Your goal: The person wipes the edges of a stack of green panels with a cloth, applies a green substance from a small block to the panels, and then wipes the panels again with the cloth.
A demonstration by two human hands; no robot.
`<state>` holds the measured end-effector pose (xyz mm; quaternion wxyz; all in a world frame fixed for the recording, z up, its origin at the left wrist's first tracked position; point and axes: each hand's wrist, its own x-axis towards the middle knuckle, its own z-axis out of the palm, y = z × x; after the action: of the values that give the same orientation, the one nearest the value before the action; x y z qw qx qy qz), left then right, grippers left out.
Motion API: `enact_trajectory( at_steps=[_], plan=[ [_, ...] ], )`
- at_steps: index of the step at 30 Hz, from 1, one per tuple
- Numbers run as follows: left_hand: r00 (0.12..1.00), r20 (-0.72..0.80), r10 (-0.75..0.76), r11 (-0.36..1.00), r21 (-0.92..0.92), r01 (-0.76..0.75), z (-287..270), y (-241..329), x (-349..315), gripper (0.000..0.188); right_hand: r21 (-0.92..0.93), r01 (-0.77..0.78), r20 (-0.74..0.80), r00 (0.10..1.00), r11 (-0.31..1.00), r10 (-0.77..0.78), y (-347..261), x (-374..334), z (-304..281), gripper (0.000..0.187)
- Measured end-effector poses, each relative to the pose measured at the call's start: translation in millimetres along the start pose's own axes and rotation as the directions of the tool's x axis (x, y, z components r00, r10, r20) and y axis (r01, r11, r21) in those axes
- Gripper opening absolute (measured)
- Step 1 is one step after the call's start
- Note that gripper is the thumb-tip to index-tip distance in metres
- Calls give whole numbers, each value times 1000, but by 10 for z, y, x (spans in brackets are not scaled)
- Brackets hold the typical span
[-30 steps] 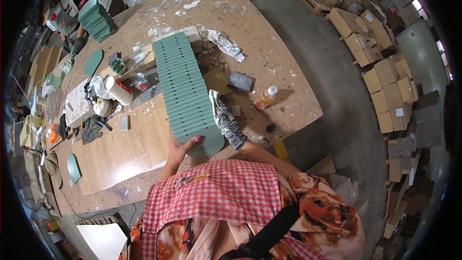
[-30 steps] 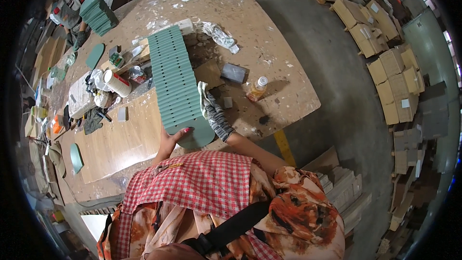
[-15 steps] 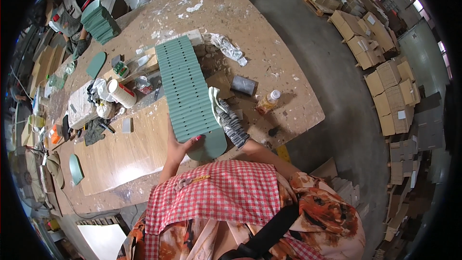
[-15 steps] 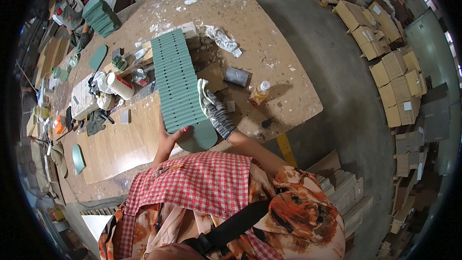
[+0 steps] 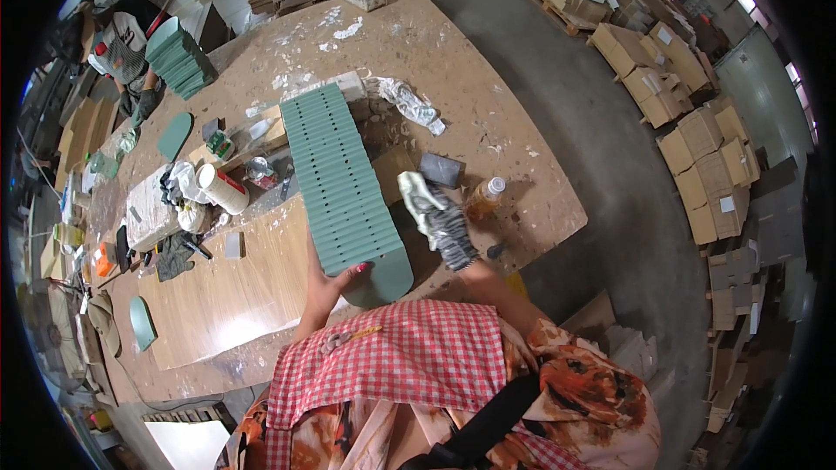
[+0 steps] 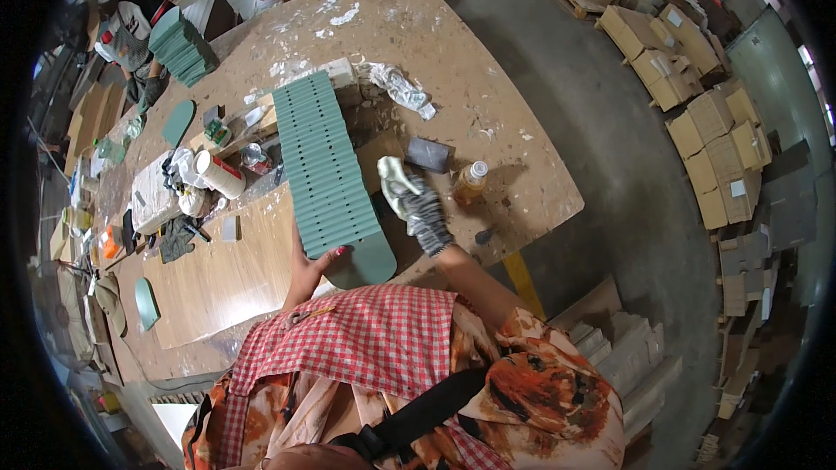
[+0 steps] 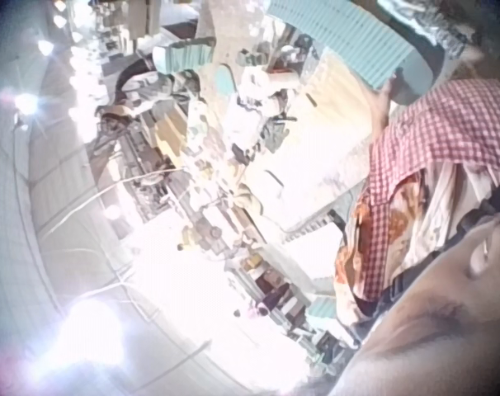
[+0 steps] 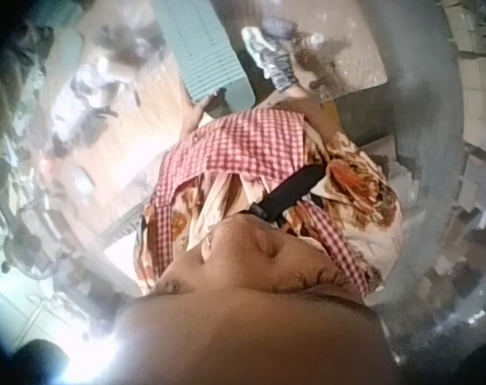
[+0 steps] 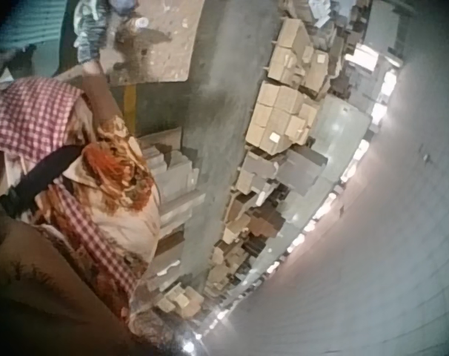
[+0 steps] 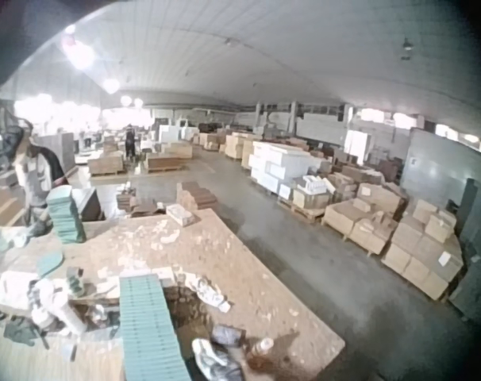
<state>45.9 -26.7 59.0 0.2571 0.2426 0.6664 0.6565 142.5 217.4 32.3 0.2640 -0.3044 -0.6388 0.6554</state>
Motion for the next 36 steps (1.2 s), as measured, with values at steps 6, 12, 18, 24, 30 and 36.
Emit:
enact_trajectory(
  at_steps=[6,12,18,24,30,36],
  plan=[
    [956,-65,286,823,527,-210,-61,280,-32,107,-255,311,-217,904,916,-368,-813,107,-903,38],
    [950,152,274,453,851,-267,231,754,264,79,-551,245,-303,832,797,-465,-368,331,-1184,21],
    [957,212,197,240,936,-257,346,531,323,66,-810,339,-13,805,478,-593,-360,243,-1112,33],
    [957,224,184,228,937,-264,345,516,366,64,-913,296,85,812,281,-578,-417,237,-1073,35],
    [953,211,219,272,924,-268,278,459,338,65,-918,270,88,854,291,-512,-562,168,-991,39],
    [955,217,204,232,937,-262,299,412,311,68,-861,417,177,781,290,-599,-397,162,-1077,39]
  ],
)
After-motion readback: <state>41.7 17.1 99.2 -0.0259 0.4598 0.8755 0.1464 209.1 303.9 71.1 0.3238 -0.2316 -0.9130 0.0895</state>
